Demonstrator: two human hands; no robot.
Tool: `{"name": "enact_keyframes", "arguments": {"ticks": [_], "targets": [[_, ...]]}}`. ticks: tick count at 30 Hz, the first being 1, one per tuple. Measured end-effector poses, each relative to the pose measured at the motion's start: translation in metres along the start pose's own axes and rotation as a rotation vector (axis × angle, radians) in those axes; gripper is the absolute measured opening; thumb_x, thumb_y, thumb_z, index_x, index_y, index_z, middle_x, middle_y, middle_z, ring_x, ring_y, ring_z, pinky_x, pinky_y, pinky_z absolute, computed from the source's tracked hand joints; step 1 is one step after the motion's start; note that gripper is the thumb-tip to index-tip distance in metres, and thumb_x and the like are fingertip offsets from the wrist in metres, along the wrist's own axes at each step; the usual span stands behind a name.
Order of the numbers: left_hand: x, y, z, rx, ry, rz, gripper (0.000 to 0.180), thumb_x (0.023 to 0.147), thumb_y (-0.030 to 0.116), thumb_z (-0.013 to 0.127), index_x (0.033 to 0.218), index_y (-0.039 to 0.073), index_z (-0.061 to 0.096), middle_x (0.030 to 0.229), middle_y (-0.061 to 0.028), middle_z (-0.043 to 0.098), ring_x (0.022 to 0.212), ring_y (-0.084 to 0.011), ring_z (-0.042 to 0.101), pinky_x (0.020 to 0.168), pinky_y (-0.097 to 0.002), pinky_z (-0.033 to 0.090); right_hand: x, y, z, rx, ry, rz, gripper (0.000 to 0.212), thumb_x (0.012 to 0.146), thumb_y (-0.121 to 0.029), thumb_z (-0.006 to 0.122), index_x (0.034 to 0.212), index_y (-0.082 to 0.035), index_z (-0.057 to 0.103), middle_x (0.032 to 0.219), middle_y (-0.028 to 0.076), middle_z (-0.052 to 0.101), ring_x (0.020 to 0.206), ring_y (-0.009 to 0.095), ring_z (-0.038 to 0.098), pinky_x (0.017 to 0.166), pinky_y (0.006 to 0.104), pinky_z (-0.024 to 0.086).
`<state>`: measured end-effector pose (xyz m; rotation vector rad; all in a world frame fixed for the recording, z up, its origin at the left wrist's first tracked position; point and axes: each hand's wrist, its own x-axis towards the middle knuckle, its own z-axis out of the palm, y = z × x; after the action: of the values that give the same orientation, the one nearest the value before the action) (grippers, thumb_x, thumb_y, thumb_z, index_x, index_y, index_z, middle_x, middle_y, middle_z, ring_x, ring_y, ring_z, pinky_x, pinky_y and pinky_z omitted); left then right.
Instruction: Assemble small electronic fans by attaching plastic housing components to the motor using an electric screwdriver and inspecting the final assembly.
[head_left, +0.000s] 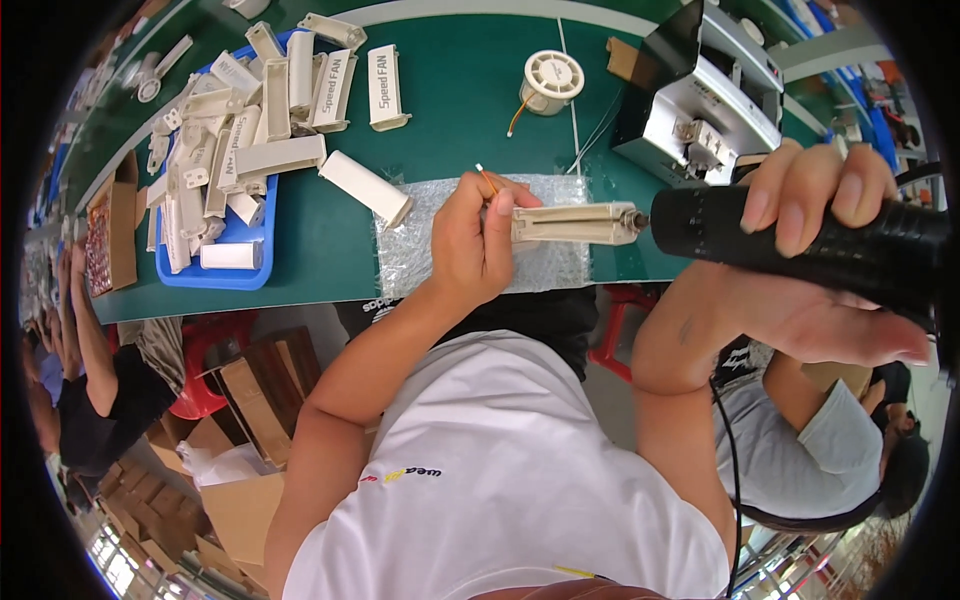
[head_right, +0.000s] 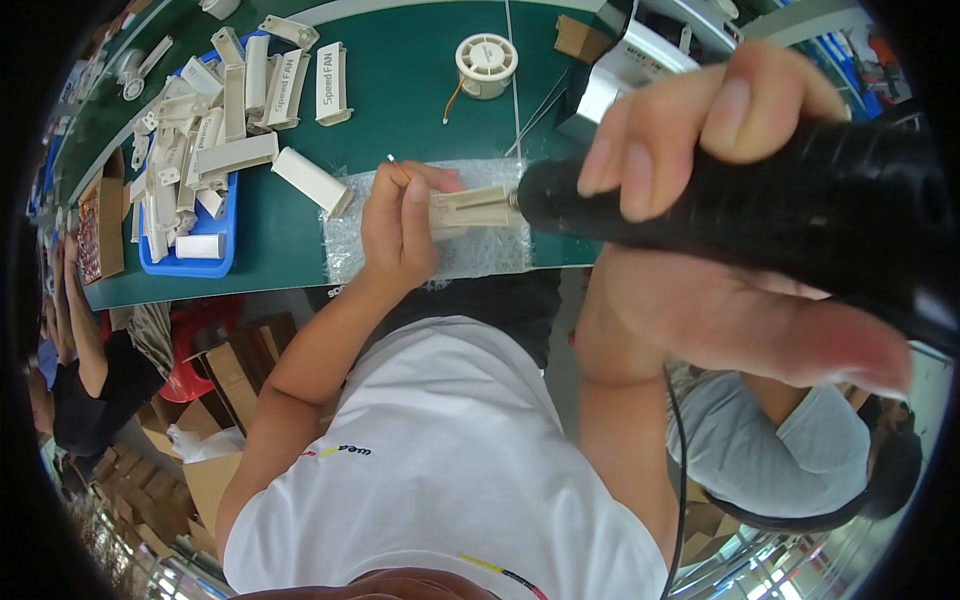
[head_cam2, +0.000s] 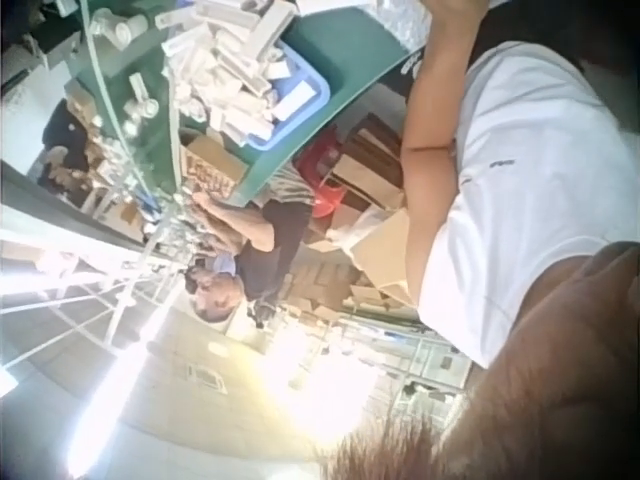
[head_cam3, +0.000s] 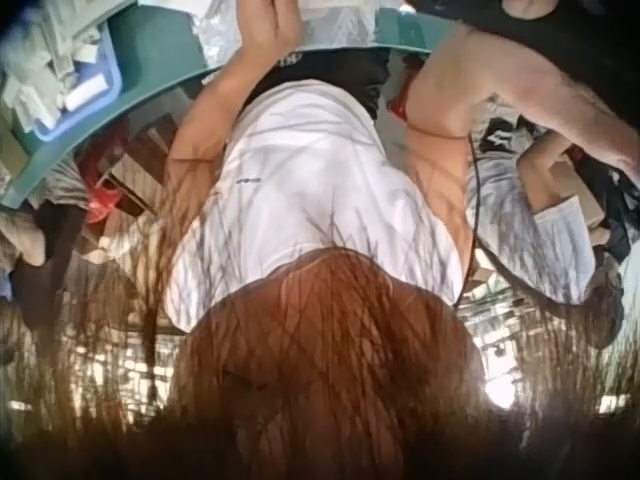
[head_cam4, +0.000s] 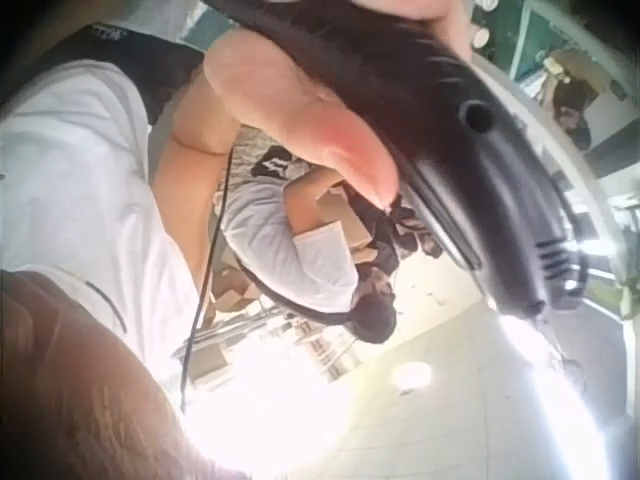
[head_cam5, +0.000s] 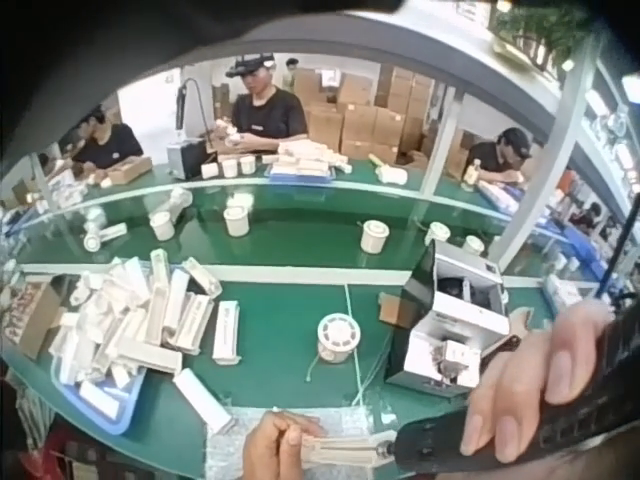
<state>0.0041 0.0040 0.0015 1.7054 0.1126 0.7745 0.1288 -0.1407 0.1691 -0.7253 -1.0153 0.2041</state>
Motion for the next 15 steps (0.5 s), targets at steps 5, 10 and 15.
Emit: {"name": "enact_keyframes", "arguments": {"ticks": [5, 10, 15], "targets": [[-0.002, 0.0, 0.003, 0.014, -0.043, 0.024, 0.017, 0.103, 0.01, 0.04, 0.093, 0.0, 0.05, 0.089, -0.0142, 0.068, 0.081, -0.0245, 0.066, 0.076, -0.0341, 0.051, -0.003, 0.002, -0.005, 0.082, -0.079, -0.148, 0.08, 0.088, -0.068, 0.057, 0.15, -0.021, 0.036, 0.096, 0.008, 0.053, 0.07, 0.017, 0.056, 0.058, 0.0291, 0.047], [-0.001, 0.009, 0.004, 0.093, -0.004, -0.034, 0.018, 0.103, 0.01, 0.042, 0.092, 0.001, 0.053, 0.089, -0.0138, 0.069, 0.075, -0.0211, 0.065, 0.071, -0.0311, 0.05, 0.007, -0.015, -0.018, -0.088, 0.101, -0.139, 0.079, 0.09, -0.066, 0.053, 0.131, 0.001, 0.041, 0.103, 0.01, 0.056, 0.077, 0.019, 0.058, 0.076, 0.0368, 0.047], [-0.001, 0.003, 0.0, 0.065, 0.011, -0.059, 0.017, 0.104, 0.012, 0.042, 0.095, 0.0, 0.05, 0.092, -0.0143, 0.069, 0.079, -0.0197, 0.064, 0.076, -0.0301, 0.049, 0.049, -0.101, -0.058, 0.031, 0.124, -0.084, 0.038, 0.091, -0.033, 0.06, 0.109, -0.004, 0.044, 0.084, 0.007, 0.053, 0.075, 0.016, 0.056, 0.069, 0.0296, 0.048]]}}
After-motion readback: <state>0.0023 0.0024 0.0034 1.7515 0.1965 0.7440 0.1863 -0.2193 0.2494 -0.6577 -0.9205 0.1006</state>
